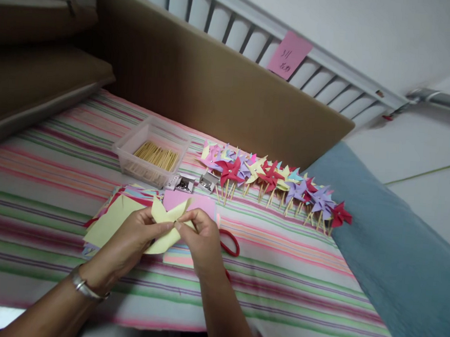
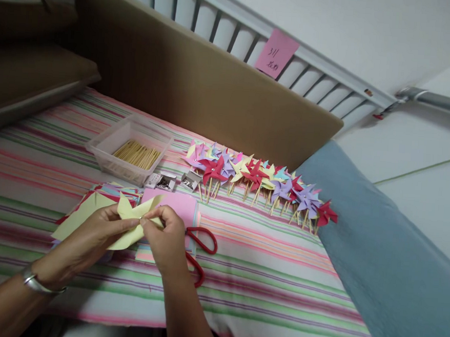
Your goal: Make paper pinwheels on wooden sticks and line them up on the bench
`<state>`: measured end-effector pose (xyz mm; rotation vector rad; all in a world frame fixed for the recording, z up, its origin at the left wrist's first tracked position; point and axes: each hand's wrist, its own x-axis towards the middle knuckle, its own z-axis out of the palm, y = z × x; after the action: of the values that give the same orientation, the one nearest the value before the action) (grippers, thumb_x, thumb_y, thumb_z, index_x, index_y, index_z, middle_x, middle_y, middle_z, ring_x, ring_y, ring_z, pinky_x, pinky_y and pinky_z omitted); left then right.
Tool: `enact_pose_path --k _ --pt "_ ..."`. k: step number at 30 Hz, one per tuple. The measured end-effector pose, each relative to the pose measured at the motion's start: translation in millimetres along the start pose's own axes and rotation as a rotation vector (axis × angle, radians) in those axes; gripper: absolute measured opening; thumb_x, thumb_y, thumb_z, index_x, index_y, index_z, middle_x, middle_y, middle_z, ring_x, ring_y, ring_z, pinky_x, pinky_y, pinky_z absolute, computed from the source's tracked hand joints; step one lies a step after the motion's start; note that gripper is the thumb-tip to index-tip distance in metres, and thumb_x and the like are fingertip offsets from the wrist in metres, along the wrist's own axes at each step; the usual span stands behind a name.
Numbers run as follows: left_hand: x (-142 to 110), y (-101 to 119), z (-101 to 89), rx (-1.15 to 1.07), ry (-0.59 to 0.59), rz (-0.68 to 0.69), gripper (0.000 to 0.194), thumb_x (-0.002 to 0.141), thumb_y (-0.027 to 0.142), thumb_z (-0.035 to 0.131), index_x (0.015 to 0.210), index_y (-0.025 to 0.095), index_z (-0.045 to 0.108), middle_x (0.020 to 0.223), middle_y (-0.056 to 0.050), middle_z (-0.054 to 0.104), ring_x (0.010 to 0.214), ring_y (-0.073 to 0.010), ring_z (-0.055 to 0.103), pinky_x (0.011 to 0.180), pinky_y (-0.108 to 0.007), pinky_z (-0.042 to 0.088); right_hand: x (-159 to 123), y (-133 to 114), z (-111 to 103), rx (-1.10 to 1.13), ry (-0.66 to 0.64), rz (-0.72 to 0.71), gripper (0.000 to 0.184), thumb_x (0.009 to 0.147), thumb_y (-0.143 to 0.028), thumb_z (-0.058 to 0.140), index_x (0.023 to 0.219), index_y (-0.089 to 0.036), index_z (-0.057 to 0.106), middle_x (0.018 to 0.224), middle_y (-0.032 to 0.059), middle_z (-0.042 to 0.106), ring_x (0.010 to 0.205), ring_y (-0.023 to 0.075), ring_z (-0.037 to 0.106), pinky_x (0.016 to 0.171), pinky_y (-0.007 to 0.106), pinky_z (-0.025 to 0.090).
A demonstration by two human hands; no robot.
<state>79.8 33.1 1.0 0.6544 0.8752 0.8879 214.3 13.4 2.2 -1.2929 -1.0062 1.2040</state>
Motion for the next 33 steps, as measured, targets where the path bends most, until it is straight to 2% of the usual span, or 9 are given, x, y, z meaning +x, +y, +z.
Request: enact_pose_path --k 5,11,15,19,22,26,30,33 --pt "0.6 2.3 0.3 0.014 -0.025 0.010 0.022 0.059 0.025 0.083 0.074 0.014 0.073 0.064 0.000 0.069 0.055 -0.0093 0.055 0.050 -0.018 0.038 -1.3 2.6 1.3 -0.053 0.007 -0.110 0.010 0.068 -0.017 0.061 0.076 -0.021 0.057 0.067 -0.0040 0.057 0.063 0.0129 0.053 0.058 0.022 0.041" --pt "4.4 -1.6 -10.3 0.048 0.025 0.077 0.023 0.062 0.028 0.081 0.080 0.014 0.073 0.069 -0.003 0.072 0.057 -0.0130 0.057 0.054 -0.021 0.041 -4.7 1.3 4.4 -0.085 -0.034 -0.225 0.024 0.072 -0.012 0.059 0.093 -0.022 0.062 0.090 0.0007 0.067 0.087 0.0178 0.062 0.079 0.027 0.047" --pt "6.1 -1.4 -13.2 0.079 0.037 0.128 0.022 0.063 0.027 0.079 0.079 0.014 0.072 0.071 -0.004 0.071 0.062 -0.0155 0.059 0.058 -0.023 0.042 -5.7 0.8 5.8 -0.078 -0.052 -0.235 0.030 0.072 -0.010 0.058 0.099 -0.023 0.063 0.096 0.0029 0.069 0.092 0.0195 0.064 0.080 0.028 0.048" --pt "4.0 3.9 -12.5 0.094 0.075 0.149 0.020 0.062 0.028 0.078 0.073 0.013 0.070 0.064 -0.002 0.068 0.056 -0.0136 0.055 0.054 -0.023 0.039 -4.5 4.5 3.9 -0.066 -0.042 -0.212 0.030 0.074 -0.016 0.062 0.103 -0.023 0.060 0.095 0.0041 0.069 0.093 0.0204 0.064 0.081 0.029 0.048" --pt "3.7 5.2 -11.8 0.120 0.117 0.158 0.022 0.057 0.028 0.080 0.069 0.013 0.068 0.059 0.000 0.065 0.051 -0.0120 0.052 0.051 -0.022 0.037 -2.7 7.0 1.7 -0.089 -0.024 -0.189 0.023 0.074 -0.021 0.064 0.097 -0.020 0.062 0.089 0.0036 0.068 0.086 0.0201 0.063 0.080 0.030 0.047" --pt "6.9 0.6 -12.2 0.142 0.110 0.167 0.025 0.051 0.028 0.082 0.062 0.014 0.065 0.053 0.001 0.061 0.049 -0.0119 0.051 0.050 -0.022 0.037 -0.6 5.3 1.2 -0.140 -0.037 -0.157 0.004 0.073 -0.021 0.063 0.073 -0.018 0.061 0.071 0.0003 0.063 0.071 0.0169 0.058 0.070 0.027 0.046" --pt "7.6 -2.6 -12.9 0.157 0.051 0.141 0.025 0.052 0.030 0.082 0.063 0.014 0.066 0.055 0.000 0.063 0.050 -0.0133 0.052 0.051 -0.023 0.038 0.2 5.0 2.8 -0.150 -0.026 -0.171 0.007 0.071 -0.019 0.063 0.066 -0.018 0.059 0.067 -0.0009 0.060 0.067 0.0161 0.054 0.066 0.026 0.044" --pt "5.0 1.0 -13.3 0.172 0.035 0.155 0.024 0.055 0.031 0.081 0.063 0.015 0.065 0.051 0.002 0.060 0.046 -0.0114 0.049 0.048 -0.022 0.035 -0.1 9.9 0.8 -0.137 -0.041 -0.188 0.006 0.071 -0.023 0.066 0.070 -0.019 0.062 0.070 0.0007 0.063 0.071 0.0179 0.056 0.068 0.028 0.044"
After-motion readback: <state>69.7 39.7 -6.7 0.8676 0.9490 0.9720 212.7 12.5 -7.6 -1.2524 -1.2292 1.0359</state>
